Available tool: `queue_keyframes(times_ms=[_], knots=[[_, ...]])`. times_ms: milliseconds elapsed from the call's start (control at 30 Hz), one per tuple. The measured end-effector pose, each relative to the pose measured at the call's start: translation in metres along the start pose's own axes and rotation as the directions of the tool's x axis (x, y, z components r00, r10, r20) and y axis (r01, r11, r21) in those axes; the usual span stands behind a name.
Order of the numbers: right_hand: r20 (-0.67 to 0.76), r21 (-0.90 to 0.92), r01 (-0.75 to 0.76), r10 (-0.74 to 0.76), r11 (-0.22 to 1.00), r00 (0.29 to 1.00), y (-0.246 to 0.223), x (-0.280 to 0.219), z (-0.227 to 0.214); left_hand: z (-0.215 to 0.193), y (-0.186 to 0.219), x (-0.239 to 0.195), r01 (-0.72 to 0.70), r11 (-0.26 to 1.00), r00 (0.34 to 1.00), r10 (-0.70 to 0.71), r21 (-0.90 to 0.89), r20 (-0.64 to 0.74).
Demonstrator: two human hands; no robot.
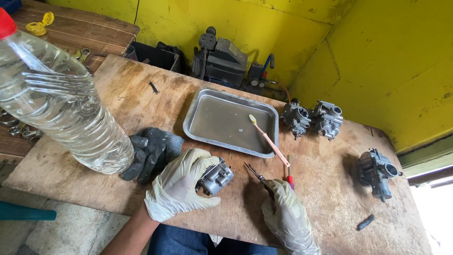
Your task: Disassembling and cleaning a motorcycle carburetor using a screwdriver and a small brush on a workbench.
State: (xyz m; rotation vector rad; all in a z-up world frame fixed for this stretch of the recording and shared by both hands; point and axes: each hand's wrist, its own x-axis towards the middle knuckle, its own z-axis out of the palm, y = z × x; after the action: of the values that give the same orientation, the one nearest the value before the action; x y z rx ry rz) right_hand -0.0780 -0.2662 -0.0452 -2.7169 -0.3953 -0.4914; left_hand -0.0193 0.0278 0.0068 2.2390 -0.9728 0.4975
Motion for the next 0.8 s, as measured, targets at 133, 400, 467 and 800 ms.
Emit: queue_keyframes(times_ms=[133, 400, 467, 800], knots=[[-0.039, 0.207, -0.229, 0.242, 0.951, 0.970, -0.018, -0.005, -0.014, 0.000, 0.002, 0.002, 0.015, 1.000, 1.000, -0.015, -0.006, -0.014], [-0.315, 0.348, 0.101, 0.015, 0.932, 0.949, -0.060, -0.004, -0.028, 0.009, 0.003, 0.002, 0.037, 0.998, 0.999, -0.038, 0.047, 0.038], [-0.294, 0.316, 0.076, 0.021, 0.946, 0.956, -0.060, -0.007, -0.025, 0.012, 0.005, 0.001, -0.045, 0.998, 0.999, 0.045, 0.036, -0.017], [-0.328, 0.345, 0.011, 0.109, 0.939, 0.938, -0.060, -0.023, -0.021, 0.017, 0.020, 0.011, -0.130, 0.987, 0.991, 0.132, 0.094, -0.011]])
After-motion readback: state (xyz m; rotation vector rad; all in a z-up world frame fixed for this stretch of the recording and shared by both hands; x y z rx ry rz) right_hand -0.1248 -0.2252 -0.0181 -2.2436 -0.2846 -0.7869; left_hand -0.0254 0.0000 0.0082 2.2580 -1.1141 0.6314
